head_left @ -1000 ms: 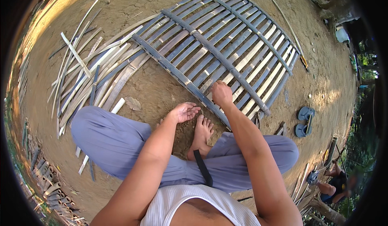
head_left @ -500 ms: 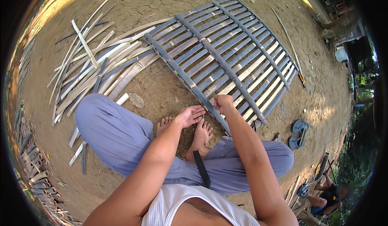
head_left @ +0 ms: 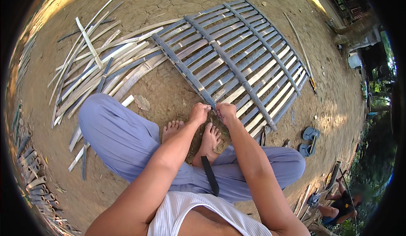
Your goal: The person assembles a rectangular bamboo panel by weaving thin strips through thicker rods and securing the joints with wire using pliers.
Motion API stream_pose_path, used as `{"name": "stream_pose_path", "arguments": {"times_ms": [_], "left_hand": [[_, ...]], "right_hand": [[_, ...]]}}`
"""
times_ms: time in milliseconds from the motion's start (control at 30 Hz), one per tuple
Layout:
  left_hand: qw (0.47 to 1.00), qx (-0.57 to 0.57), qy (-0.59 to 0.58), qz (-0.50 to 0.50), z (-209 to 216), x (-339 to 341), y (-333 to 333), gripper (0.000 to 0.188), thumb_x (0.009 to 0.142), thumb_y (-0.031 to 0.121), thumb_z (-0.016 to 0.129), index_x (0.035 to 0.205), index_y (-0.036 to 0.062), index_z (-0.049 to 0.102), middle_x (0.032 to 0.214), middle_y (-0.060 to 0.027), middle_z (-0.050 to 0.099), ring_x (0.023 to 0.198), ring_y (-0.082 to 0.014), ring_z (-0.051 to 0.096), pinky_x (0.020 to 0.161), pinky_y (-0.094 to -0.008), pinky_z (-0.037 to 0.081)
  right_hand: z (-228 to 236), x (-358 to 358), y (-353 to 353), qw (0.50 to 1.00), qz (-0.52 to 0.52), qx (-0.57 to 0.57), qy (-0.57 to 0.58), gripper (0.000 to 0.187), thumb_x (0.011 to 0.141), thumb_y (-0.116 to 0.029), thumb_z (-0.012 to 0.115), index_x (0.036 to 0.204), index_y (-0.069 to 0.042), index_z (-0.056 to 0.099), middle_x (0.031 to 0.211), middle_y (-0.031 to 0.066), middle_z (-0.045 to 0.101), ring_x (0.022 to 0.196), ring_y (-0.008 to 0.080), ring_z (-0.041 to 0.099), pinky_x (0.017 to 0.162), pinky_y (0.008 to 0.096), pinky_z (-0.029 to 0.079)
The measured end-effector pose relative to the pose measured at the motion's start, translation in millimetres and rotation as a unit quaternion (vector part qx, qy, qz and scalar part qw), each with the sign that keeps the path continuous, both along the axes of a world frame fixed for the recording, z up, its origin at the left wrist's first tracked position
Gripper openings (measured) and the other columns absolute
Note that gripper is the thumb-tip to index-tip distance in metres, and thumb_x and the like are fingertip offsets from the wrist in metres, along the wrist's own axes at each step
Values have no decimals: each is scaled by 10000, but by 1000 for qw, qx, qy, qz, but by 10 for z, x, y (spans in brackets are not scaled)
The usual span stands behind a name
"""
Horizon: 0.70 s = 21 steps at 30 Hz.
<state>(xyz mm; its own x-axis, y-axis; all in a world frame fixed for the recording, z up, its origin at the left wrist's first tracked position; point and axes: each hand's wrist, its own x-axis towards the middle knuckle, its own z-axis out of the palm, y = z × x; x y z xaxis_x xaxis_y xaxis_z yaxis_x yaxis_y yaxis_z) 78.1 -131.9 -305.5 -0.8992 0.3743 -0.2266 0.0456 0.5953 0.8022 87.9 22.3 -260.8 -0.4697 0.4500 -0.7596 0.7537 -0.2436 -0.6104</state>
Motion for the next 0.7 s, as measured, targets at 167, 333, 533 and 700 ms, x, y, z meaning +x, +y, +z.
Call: {"name": "stream_pose_path", "arguments": {"times_ms": [167,333,533,700], "left_hand": [[987,60,-110,98,269,-178,232,139,848,197,778,862,59,777,815,-175,739,749,-310,728,725,-409,559],[963,31,-207,170,366,-277,354,168,786,169,841,818,28,755,808,-129,755,720,-210,711,678,-364,552],[897,136,-321,272,229,-157,414,83,839,55,789,893,23,735,856,-87,735,717,-157,661,617,-310,524],[850,170,-402,296,101,-203,469,57,884,32,735,925,36,694,859,-78,716,721,-161,666,629,-298,538]], "right_hand": [[-118,207,-18,989,70,130,25,123,805,-95,771,905,-24,778,756,78,727,639,152,652,596,308,516],[-185,259,-282,968,65,243,23,118,817,-139,789,872,-35,797,715,29,714,599,123,612,566,319,506],[-223,314,-329,997,-9,53,56,153,888,-65,719,1020,-27,785,742,35,701,571,96,575,508,258,457],[86,329,-166,990,-35,-133,40,209,937,-13,634,1091,-59,767,794,6,684,598,74,544,477,241,413]]}}
